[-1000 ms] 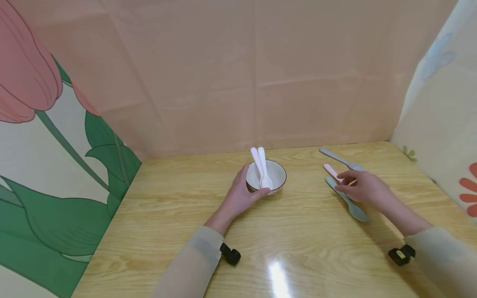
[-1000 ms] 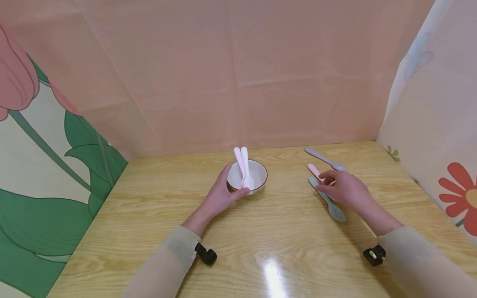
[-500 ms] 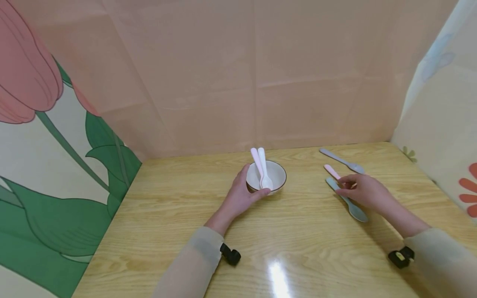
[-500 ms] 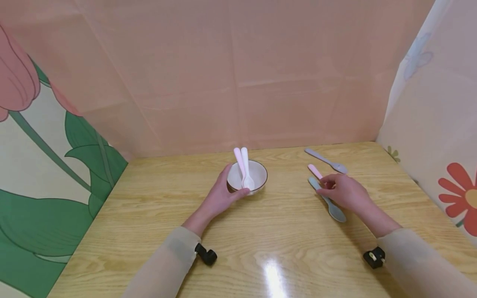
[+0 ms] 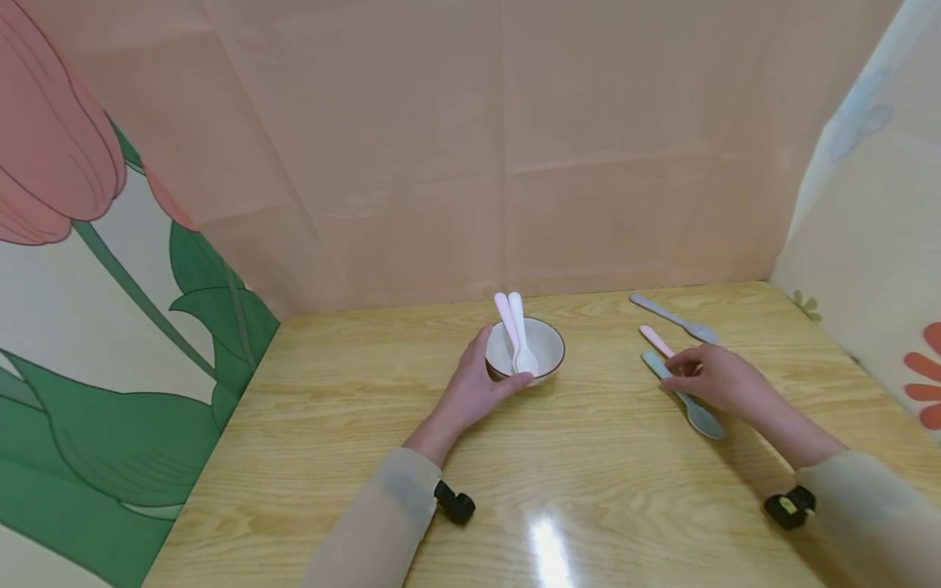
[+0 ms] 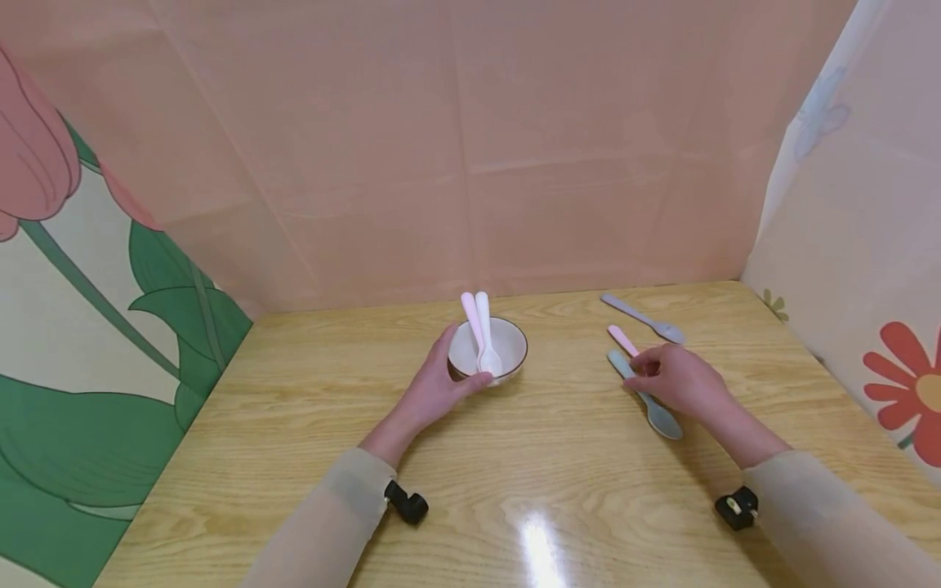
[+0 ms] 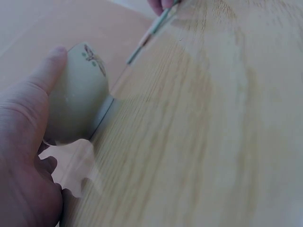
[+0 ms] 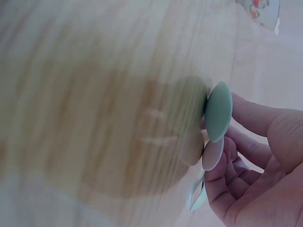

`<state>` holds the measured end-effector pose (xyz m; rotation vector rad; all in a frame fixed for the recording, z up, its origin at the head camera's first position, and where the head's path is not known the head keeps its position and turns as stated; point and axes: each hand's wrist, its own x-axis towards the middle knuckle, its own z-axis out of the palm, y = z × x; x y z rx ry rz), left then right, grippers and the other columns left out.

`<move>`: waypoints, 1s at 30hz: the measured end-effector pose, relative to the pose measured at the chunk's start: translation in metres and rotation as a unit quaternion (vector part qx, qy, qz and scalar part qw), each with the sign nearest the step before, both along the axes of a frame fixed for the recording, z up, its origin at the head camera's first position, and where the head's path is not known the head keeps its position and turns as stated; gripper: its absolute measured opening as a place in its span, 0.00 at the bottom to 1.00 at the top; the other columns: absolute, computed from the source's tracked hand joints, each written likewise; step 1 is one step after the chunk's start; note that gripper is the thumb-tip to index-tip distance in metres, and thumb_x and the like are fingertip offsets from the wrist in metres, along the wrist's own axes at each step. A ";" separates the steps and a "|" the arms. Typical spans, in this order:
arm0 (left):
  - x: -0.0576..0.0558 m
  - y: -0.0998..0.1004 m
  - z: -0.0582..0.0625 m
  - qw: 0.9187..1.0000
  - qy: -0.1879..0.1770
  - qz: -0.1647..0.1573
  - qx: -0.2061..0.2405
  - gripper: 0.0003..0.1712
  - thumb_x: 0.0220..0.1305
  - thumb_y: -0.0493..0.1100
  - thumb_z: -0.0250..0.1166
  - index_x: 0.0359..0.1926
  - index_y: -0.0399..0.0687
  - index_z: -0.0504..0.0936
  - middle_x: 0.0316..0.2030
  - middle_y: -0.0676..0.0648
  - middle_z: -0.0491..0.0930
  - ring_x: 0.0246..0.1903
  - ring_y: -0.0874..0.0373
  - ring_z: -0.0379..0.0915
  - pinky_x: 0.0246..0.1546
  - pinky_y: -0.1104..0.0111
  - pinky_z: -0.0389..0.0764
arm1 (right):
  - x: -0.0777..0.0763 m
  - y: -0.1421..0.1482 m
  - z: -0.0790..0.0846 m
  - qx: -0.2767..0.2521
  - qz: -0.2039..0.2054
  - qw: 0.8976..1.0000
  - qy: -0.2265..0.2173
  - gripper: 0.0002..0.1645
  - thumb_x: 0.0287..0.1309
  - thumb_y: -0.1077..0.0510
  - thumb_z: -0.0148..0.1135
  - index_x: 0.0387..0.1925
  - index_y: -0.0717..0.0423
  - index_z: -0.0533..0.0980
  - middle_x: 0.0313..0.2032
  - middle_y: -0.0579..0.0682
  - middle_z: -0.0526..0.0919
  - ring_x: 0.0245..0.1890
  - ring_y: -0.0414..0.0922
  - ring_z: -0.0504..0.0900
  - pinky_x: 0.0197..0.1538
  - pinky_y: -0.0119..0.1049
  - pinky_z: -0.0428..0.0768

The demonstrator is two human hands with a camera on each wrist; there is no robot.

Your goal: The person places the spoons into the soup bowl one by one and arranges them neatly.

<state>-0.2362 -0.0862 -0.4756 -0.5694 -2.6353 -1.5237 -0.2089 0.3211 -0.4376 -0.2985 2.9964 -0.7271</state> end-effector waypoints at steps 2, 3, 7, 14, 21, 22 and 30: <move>0.000 0.000 0.000 1.000 -0.001 -0.001 0.000 0.61 0.65 0.63 0.81 0.87 0.52 0.58 0.73 0.45 0.71 0.71 0.49 0.69 0.73 0.50 0.70 | 0.000 0.000 0.000 -0.002 0.001 1.000 -0.002 0.26 0.66 0.48 0.81 0.52 0.67 0.88 0.35 0.48 0.81 0.33 0.47 0.74 0.36 0.44 0.70; 0.000 0.000 0.000 1.000 -0.002 -0.002 0.001 0.61 0.65 0.63 0.81 0.87 0.52 0.58 0.73 0.45 0.71 0.71 0.50 0.69 0.73 0.50 0.70 | 0.000 -0.001 0.000 -0.003 0.001 1.000 -0.003 0.26 0.66 0.48 0.81 0.52 0.67 0.87 0.35 0.48 0.81 0.32 0.47 0.73 0.35 0.44 0.70; 0.001 -0.001 0.000 1.000 -0.005 -0.003 0.003 0.60 0.64 0.64 0.82 0.86 0.54 0.58 0.73 0.46 0.72 0.71 0.50 0.69 0.73 0.49 0.70 | -0.001 -0.002 0.000 -0.005 0.001 1.000 -0.008 0.26 0.67 0.48 0.80 0.51 0.68 0.87 0.33 0.47 0.81 0.30 0.46 0.72 0.34 0.43 0.69; 0.001 -0.001 0.000 1.000 -0.004 -0.003 0.002 0.60 0.65 0.64 0.81 0.87 0.54 0.57 0.73 0.45 0.72 0.71 0.49 0.69 0.73 0.49 0.70 | 0.001 -0.002 -0.001 -0.013 0.004 1.000 -0.019 0.20 0.70 0.50 0.78 0.46 0.65 0.89 0.33 0.46 0.86 0.30 0.46 0.74 0.34 0.43 0.72; 0.001 -0.002 0.000 1.000 -0.006 -0.002 0.002 0.61 0.65 0.64 0.81 0.87 0.53 0.57 0.74 0.45 0.71 0.72 0.49 0.68 0.74 0.49 0.70 | 0.001 -0.003 -0.001 -0.018 0.007 1.000 -0.022 0.14 0.71 0.52 0.76 0.39 0.61 0.88 0.31 0.44 0.86 0.29 0.45 0.75 0.36 0.44 0.74; 0.001 -0.002 0.000 1.000 -0.006 -0.002 0.001 0.61 0.65 0.64 0.81 0.87 0.53 0.57 0.74 0.46 0.71 0.72 0.49 0.68 0.74 0.49 0.70 | 0.001 -0.003 -0.001 -0.017 0.007 1.000 -0.021 0.13 0.71 0.52 0.76 0.38 0.60 0.88 0.30 0.44 0.86 0.29 0.45 0.75 0.35 0.44 0.74; -0.001 -0.001 0.000 1.000 -0.006 -0.004 0.004 0.61 0.64 0.65 0.81 0.86 0.54 0.58 0.72 0.46 0.72 0.70 0.51 0.70 0.73 0.50 0.71 | 0.002 -0.004 0.004 -0.017 0.000 0.999 -0.028 0.16 0.74 0.49 0.73 0.40 0.59 0.88 0.33 0.46 0.86 0.30 0.46 0.76 0.36 0.44 0.75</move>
